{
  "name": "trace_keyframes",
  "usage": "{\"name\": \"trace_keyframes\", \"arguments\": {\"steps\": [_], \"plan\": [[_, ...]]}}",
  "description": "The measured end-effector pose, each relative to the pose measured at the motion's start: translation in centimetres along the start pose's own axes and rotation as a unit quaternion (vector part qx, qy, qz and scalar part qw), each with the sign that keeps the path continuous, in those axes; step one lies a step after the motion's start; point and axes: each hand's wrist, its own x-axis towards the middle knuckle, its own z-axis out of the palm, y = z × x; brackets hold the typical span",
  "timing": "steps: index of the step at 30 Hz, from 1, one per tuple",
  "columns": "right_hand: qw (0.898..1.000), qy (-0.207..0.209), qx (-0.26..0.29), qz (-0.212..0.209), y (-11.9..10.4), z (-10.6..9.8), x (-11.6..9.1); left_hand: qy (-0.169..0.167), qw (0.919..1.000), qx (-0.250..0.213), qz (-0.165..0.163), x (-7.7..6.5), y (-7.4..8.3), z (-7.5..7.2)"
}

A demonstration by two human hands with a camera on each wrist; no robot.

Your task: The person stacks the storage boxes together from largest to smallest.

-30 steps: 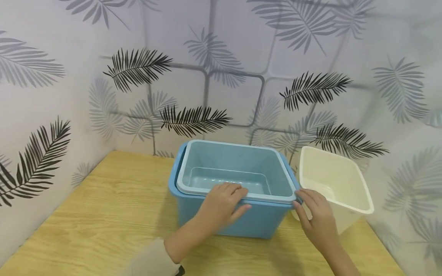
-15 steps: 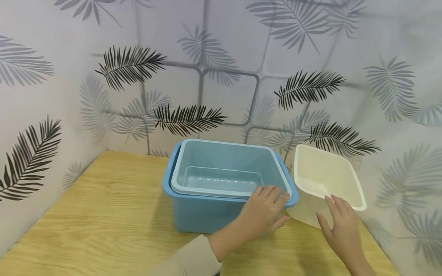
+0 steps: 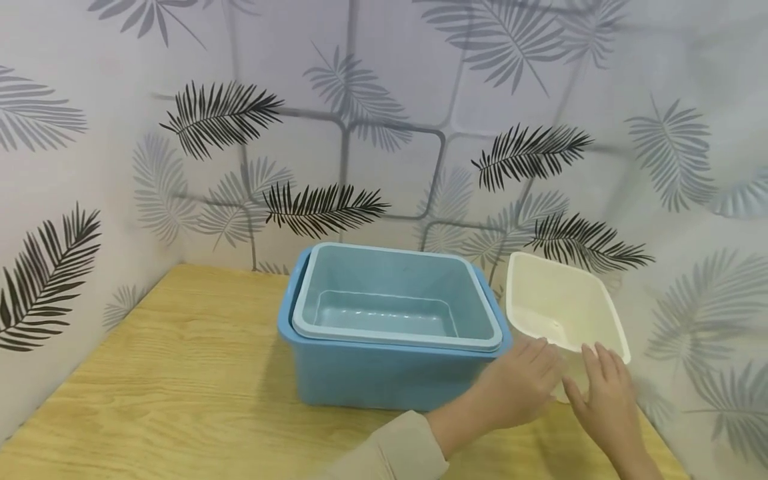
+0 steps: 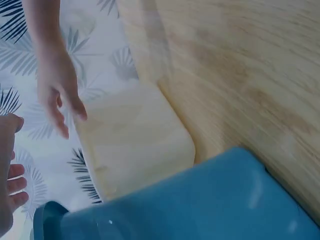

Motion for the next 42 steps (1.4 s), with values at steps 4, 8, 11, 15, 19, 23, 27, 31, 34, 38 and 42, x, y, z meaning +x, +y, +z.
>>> {"name": "trace_keyframes", "arguments": {"steps": [4,8,11,15,19,23,27,31,34,38,42], "plan": [[1.000,0.001,-0.008,0.002,0.2,0.5,-0.1,-0.002,1.0000,0.002,-0.003,0.6,1.4,1.2],[1.000,0.003,-0.009,-0.010,0.1,1.0,0.1,-0.081,0.9964,0.014,-0.020,1.0,2.1,1.9],[1.000,-0.005,-0.013,-0.012,0.0,1.3,0.4,-0.175,0.9835,0.031,-0.036,1.2,2.1,2.2],[1.000,-0.011,-0.021,-0.008,0.0,1.5,0.6,-0.229,0.9701,0.079,-0.015,1.2,2.1,2.9],[1.000,-0.018,-0.014,-0.001,-0.2,1.5,0.7,-0.236,0.9660,0.105,0.015,1.1,2.1,3.5],[1.000,-0.029,-0.004,0.005,-0.4,1.4,0.6,-0.250,0.9634,0.096,0.006,1.1,2.2,4.0],[1.000,-0.026,0.000,0.003,-0.3,1.5,0.3,-0.255,0.9629,0.087,-0.006,1.1,2.5,4.4],[1.000,-0.021,0.002,0.000,-0.6,1.5,0.2,-0.254,0.9627,0.095,-0.003,0.9,2.6,4.6],[1.000,-0.020,-0.002,-0.007,-0.8,1.5,0.2,-0.255,0.9626,0.093,-0.006,0.8,2.6,4.6],[1.000,-0.018,-0.008,-0.015,-1.2,1.3,0.1,-0.257,0.9624,0.088,-0.017,0.7,2.6,4.4],[1.000,-0.012,-0.011,-0.016,-1.6,1.0,0.0,-0.257,0.9621,0.088,-0.025,0.7,2.7,4.4]]}}
